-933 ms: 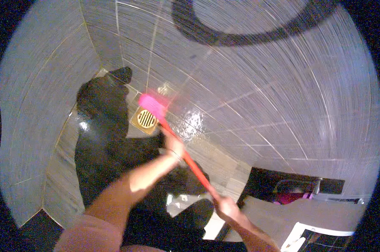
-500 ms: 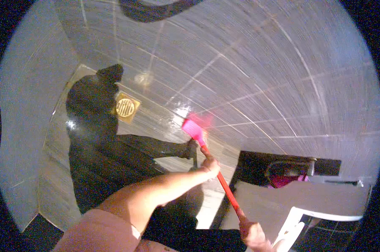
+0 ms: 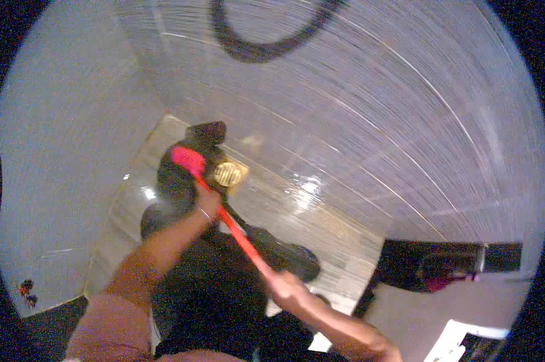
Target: The person pours a cleaning liquid onto the bathroom floor and then uses a long-handled brush to scrub the floor, toilet base, and shower walls. The person moves around the bathroom to clean different areas.
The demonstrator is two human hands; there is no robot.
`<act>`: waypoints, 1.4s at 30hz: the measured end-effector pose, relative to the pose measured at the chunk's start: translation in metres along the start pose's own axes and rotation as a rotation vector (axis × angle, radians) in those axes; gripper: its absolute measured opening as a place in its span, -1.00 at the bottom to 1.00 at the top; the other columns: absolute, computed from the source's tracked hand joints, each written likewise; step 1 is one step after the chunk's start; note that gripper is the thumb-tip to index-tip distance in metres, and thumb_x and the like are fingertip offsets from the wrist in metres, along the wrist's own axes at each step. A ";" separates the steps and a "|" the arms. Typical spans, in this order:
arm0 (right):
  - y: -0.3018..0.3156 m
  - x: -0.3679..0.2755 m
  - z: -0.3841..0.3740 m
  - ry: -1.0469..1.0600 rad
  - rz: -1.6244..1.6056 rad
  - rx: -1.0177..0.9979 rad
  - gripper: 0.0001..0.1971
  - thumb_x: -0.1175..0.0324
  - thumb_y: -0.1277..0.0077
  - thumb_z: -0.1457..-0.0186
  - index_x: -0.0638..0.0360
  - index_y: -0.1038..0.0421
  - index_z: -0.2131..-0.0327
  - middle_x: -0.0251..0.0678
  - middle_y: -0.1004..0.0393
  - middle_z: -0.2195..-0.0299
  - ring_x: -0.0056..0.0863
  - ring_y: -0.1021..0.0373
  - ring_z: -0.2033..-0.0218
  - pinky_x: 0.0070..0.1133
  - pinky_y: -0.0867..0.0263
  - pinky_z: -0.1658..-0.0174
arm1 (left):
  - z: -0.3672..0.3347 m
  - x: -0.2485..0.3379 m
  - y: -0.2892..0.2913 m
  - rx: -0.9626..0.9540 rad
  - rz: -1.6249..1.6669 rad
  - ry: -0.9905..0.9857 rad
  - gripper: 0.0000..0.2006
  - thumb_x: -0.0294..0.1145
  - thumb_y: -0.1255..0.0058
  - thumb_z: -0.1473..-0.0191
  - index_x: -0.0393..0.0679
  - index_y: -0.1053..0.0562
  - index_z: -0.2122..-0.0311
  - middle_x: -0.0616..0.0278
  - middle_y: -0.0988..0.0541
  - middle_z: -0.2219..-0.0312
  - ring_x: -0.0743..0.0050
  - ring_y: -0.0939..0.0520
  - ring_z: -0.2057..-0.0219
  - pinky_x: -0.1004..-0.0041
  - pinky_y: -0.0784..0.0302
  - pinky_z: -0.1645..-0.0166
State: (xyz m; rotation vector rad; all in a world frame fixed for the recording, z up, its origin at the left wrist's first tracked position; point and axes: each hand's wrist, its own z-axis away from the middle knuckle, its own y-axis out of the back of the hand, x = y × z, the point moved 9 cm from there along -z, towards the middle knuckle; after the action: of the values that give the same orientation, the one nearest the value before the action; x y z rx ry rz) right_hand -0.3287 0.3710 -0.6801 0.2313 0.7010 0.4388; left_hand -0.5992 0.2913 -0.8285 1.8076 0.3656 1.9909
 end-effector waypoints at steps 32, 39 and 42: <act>-0.147 -0.094 -0.070 -0.014 -1.198 -0.511 -0.46 0.09 0.29 -0.12 -0.34 0.22 -0.15 -0.46 -0.14 0.75 -0.65 -0.02 0.86 -0.66 0.00 0.83 | -0.069 -0.050 0.145 0.010 -0.130 0.040 -0.28 -0.47 0.15 0.11 -0.14 0.18 -0.16 -0.16 -0.33 0.10 -0.03 -0.37 0.08 0.30 -0.25 0.01; -0.113 -0.119 -0.086 -0.051 -1.291 -0.500 -0.44 0.08 0.30 -0.12 -0.30 0.26 -0.16 -0.46 -0.13 0.76 -0.64 0.00 0.85 -0.65 0.04 0.83 | -0.107 -0.015 0.115 -0.122 -0.110 0.129 -0.30 -0.39 0.11 0.08 -0.06 0.14 -0.16 -0.16 -0.27 0.04 -0.07 -0.30 0.02 0.29 -0.19 -0.04; -0.141 -0.075 -0.067 0.013 -0.812 -0.597 -0.45 0.11 0.33 -0.13 -0.29 0.26 -0.16 -0.39 -0.26 0.62 -0.57 -0.20 0.72 -0.62 -0.18 0.66 | -0.031 -0.102 0.163 0.090 0.284 0.128 -0.33 -0.47 0.10 0.12 -0.19 0.07 -0.13 -0.06 -0.26 0.03 0.09 -0.29 0.00 0.32 -0.18 -0.04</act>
State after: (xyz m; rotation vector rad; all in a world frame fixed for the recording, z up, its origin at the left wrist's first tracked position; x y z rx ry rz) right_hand -0.3802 0.2151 -0.7361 -0.6095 0.5903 -0.1430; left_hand -0.6448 0.1022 -0.8459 1.8792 0.2518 2.3253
